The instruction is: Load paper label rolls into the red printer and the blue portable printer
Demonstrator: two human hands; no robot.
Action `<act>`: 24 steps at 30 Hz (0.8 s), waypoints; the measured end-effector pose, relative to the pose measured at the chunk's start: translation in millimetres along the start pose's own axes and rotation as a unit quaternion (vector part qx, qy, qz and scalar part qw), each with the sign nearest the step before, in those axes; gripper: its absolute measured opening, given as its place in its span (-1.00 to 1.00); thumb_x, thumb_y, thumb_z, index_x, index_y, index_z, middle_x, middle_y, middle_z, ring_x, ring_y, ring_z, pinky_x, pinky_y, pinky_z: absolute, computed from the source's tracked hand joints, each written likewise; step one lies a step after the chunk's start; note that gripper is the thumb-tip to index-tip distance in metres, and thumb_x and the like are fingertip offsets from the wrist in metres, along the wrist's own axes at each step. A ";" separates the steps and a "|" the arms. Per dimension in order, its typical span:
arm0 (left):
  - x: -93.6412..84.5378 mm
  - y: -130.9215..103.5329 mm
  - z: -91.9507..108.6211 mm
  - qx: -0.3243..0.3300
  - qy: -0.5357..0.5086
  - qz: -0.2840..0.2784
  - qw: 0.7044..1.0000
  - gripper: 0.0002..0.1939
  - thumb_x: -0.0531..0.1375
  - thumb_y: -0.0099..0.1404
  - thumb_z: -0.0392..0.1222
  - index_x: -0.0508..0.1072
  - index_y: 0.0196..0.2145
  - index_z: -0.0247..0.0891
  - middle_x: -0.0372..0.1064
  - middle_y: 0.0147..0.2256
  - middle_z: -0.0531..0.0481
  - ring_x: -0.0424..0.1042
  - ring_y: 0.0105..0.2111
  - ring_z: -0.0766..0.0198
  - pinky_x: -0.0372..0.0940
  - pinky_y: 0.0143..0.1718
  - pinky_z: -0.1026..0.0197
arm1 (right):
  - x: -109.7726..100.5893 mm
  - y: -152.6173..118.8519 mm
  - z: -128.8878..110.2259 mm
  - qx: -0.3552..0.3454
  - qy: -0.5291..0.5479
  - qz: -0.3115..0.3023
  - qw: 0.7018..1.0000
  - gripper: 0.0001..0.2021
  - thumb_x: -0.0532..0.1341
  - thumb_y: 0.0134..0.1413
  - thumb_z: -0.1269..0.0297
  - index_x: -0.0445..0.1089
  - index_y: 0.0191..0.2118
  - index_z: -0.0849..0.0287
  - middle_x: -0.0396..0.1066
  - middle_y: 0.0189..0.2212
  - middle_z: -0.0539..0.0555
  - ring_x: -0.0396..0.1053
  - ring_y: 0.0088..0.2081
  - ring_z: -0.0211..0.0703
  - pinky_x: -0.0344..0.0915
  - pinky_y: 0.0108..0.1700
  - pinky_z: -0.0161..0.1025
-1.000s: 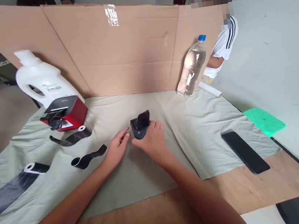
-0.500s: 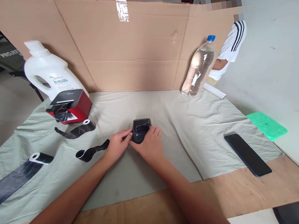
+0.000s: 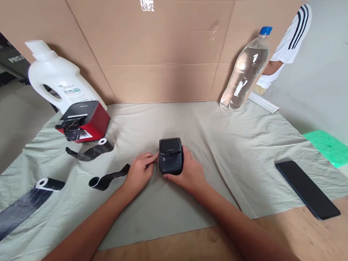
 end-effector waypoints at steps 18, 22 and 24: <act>2.3 -1.8 8.3 -0.135 -0.078 0.014 0.988 -0.58 0.26 0.29 0.04 0.45 0.07 -0.07 0.52 -0.03 0.00 0.48 -0.15 0.11 0.23 0.12 -0.06 | -26.5 10.2 3.2 -0.071 0.226 0.070 0.969 -0.55 0.01 0.23 0.23 0.44 0.14 0.13 0.34 0.24 0.19 0.40 0.08 0.01 0.38 0.04 -0.01; 1.4 -2.1 9.2 -0.130 -0.087 0.019 0.987 -0.60 0.25 0.30 0.04 0.46 0.06 -0.08 0.53 -0.04 -0.01 0.48 -0.14 0.10 0.22 0.14 -0.08 | -38.4 46.7 3.8 -0.074 0.209 0.041 0.974 -0.52 -0.07 0.29 0.19 0.48 0.13 0.10 0.33 0.27 0.13 0.29 0.22 0.00 0.35 0.10 0.01; 1.7 -2.2 9.0 -0.127 -0.090 0.022 0.988 -0.59 0.25 0.30 0.04 0.46 0.06 -0.08 0.53 -0.04 -0.02 0.49 -0.13 0.10 0.24 0.14 -0.06 | -39.9 64.4 6.2 -0.063 0.187 0.015 0.980 -0.51 -0.08 0.31 0.16 0.47 0.14 0.09 0.33 0.27 0.11 0.32 0.19 -0.02 0.36 0.07 -0.02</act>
Point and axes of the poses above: each hand's wrist, its own y-axis towards the middle knuckle, its own x-axis out of the palm, z = x × y, the point moved 4 cm from there along y, towards the middle knuckle
